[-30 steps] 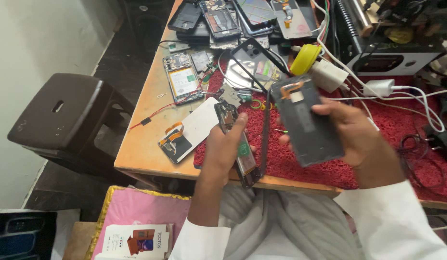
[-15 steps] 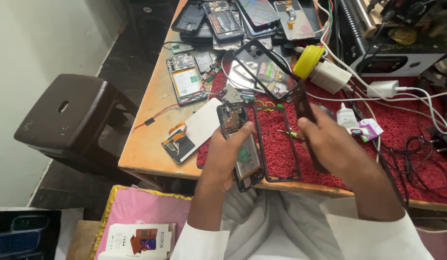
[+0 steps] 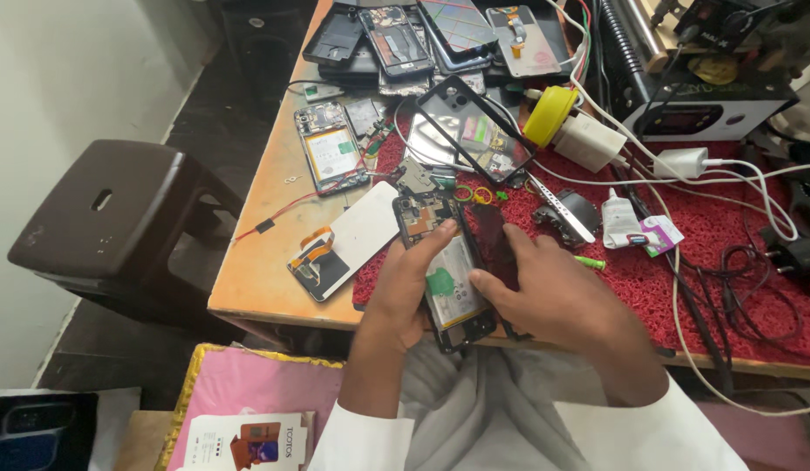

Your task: The person reassembles a smartphone by connecting internal ribbon cables and snapping the back cover onto the chassis. They then connect a charging cable to the device to verify that the screen lights up and the phone is charging.

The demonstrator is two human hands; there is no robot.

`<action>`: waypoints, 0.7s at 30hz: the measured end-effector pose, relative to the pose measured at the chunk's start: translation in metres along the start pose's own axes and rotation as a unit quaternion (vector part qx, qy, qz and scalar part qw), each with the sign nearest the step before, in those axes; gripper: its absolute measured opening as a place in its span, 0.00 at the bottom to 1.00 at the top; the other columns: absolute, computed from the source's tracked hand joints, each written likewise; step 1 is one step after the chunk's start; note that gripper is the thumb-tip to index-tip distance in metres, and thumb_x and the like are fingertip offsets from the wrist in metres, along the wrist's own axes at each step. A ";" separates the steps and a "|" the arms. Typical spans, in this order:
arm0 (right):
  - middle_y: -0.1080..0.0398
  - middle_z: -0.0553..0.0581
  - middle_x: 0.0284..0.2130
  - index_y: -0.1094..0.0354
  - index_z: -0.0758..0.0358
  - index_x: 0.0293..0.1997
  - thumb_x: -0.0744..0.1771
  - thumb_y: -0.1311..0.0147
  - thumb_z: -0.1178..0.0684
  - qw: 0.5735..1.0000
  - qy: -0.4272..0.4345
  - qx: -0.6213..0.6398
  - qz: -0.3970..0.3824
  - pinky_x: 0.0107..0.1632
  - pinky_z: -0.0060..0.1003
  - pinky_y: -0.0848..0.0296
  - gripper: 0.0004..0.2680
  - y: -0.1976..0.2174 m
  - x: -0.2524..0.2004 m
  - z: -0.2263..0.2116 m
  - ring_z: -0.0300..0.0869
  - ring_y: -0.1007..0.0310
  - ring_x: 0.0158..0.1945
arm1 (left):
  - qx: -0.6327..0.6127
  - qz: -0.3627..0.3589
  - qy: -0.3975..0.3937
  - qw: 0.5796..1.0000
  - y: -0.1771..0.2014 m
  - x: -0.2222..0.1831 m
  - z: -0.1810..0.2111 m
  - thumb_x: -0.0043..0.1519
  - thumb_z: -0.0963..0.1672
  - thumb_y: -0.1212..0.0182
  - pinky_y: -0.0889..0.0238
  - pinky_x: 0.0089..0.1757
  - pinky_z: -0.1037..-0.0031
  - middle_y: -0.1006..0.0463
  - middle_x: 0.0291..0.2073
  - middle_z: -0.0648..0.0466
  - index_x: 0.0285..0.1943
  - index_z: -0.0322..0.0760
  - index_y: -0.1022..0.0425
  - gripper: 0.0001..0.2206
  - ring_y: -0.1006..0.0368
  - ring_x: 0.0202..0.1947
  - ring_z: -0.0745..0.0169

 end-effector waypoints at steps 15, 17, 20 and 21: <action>0.23 0.70 0.32 0.31 0.63 0.58 0.66 0.52 0.55 0.980 -0.039 0.188 0.060 0.42 0.49 0.24 0.14 0.004 0.013 0.051 0.56 0.22 0.35 | -0.041 0.003 0.030 0.999 0.003 0.003 0.003 0.62 0.47 0.40 0.23 0.29 0.63 0.24 0.29 0.51 0.44 0.36 0.30 0.11 0.19 0.29 0.53; 0.24 0.63 0.34 0.31 0.65 0.59 0.65 0.51 0.59 0.939 -0.022 0.341 0.046 0.37 0.44 0.24 0.16 0.005 0.019 0.064 0.46 0.24 0.33 | -0.028 0.003 0.016 0.999 0.002 0.004 0.003 0.62 0.47 0.39 0.23 0.29 0.64 0.23 0.30 0.51 0.45 0.35 0.30 0.11 0.19 0.30 0.54; 0.23 0.57 0.38 0.33 0.66 0.62 0.63 0.49 0.64 0.870 0.025 0.492 0.014 0.36 0.37 0.22 0.19 0.006 0.023 0.081 0.38 0.24 0.34 | -0.001 0.025 0.006 1.000 0.001 0.008 -0.004 0.61 0.45 0.37 0.23 0.30 0.65 0.22 0.32 0.51 0.46 0.33 0.28 0.11 0.19 0.31 0.56; 0.23 0.55 0.39 0.34 0.66 0.63 0.62 0.48 0.66 0.847 0.043 0.529 0.001 0.37 0.35 0.21 0.20 0.005 0.024 0.085 0.37 0.23 0.34 | 0.008 0.036 0.004 0.999 0.001 0.010 -0.008 0.60 0.44 0.36 0.23 0.31 0.65 0.21 0.33 0.51 0.47 0.33 0.28 0.11 0.19 0.31 0.57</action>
Point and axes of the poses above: each hand's wrist, its own x-axis towards the middle knuckle, its own y-axis out of the back of the hand, z = x × y, the point moved 7 cm from there along x, towards the middle knuckle
